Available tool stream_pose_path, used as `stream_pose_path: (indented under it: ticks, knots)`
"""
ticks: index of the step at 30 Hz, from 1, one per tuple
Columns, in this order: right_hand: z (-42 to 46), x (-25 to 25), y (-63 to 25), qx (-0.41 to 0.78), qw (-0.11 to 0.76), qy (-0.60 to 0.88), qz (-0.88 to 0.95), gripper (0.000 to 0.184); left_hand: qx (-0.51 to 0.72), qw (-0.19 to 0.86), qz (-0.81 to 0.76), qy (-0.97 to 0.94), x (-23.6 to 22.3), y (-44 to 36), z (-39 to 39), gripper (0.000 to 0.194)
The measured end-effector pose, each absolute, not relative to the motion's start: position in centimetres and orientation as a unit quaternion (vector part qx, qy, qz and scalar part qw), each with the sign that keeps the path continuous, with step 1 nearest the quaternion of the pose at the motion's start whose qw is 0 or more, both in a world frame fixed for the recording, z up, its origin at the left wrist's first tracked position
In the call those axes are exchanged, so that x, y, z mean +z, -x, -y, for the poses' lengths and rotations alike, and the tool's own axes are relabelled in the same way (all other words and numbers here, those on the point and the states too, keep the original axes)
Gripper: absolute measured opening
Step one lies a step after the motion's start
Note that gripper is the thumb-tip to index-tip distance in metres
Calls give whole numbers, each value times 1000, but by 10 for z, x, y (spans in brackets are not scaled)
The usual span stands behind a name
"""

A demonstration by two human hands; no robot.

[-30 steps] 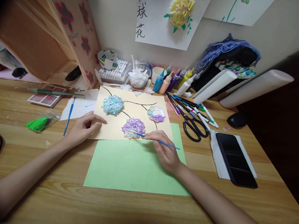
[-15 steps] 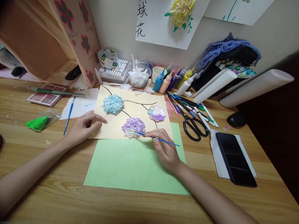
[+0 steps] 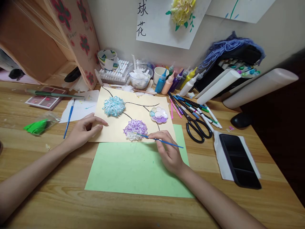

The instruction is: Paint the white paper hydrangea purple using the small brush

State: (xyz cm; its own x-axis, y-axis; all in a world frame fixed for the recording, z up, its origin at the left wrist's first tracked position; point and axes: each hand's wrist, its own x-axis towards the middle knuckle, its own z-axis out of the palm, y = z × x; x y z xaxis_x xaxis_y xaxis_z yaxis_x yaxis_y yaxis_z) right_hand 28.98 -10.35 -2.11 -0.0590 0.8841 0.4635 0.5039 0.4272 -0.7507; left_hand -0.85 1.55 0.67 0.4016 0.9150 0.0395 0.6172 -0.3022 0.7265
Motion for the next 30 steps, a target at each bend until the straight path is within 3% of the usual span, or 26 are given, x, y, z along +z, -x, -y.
stream_pose_path:
  ticks: [22, 30]
  knots:
    - [104, -23, -293, 204, 508, 497, 673, 25, 232, 314, -498, -774, 8, 8, -15, 21]
    - [82, -25, -312, 185, 708, 537, 420, 15, 228, 320, -493, -776, 8, 9, -15, 22]
